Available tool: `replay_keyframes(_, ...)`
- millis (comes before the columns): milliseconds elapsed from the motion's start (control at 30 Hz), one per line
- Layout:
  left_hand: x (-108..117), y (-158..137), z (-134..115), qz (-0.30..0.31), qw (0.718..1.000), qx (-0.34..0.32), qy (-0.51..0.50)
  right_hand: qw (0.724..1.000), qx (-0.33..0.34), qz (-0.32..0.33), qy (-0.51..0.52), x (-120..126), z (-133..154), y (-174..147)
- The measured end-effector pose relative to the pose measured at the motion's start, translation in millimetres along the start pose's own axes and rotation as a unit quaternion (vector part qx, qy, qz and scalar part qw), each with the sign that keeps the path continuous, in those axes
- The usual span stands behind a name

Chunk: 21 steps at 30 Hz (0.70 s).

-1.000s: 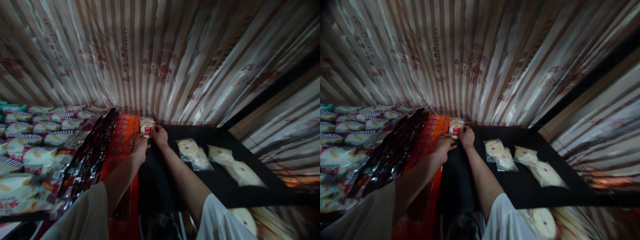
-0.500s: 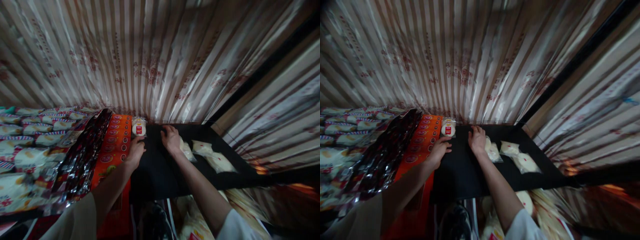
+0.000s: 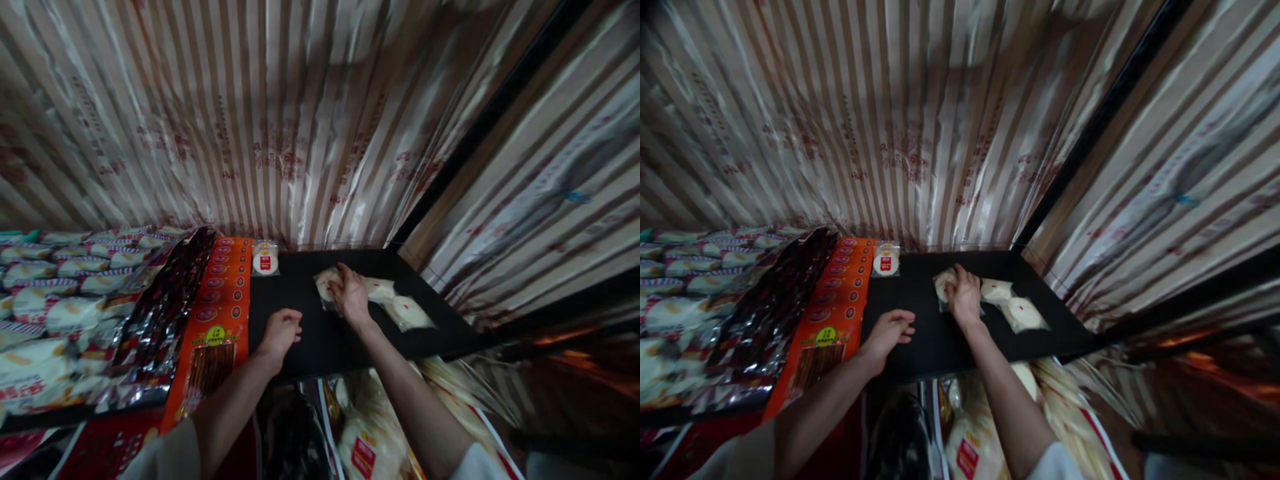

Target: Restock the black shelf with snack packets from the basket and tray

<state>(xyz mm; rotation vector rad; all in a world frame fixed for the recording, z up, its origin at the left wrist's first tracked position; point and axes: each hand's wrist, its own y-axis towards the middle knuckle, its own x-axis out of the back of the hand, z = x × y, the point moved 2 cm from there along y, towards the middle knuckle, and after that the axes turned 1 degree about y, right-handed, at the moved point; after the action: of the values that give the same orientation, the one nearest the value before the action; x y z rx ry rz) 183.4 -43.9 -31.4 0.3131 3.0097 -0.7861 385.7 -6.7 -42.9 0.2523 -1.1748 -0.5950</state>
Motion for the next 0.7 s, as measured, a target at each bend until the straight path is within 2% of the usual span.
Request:
replay_keyframes(133,-3.9,-14.7,0.2,0.056,0.997,-0.016,-0.046,0.997,0.017,-0.047,0.064,22.7,26.4,-21.6)
replay_keyframes(233,-8.5,-31.4,-6.2,0.105,0.986,-0.038,-0.125,0.991,0.067,-0.078,0.089,42.6,55.0,-48.2)
replay_keyframes(367,-11.8,-57.3,-17.8,0.16,0.963,-0.074,-0.202,0.979,0.134,-0.083,0.128,60.3,93.5,-92.1)
replay_keyframes(533,2.1,-77.5,-18.5,0.11,0.964,-0.074,-0.229,0.968,0.175,-0.052,0.174,77.3,124.3,-128.2)
replay_keyframes(633,12.3,-86.7,-16.9,0.103,0.966,-0.091,-0.221,0.958,0.185,-0.037,0.215,93.1,131.2,-132.9)
replay_keyframes(700,17.3,-94.4,-17.6,0.091,0.969,-0.098,-0.207,0.956,0.176,-0.049,0.231,105.6,131.2,-132.2)
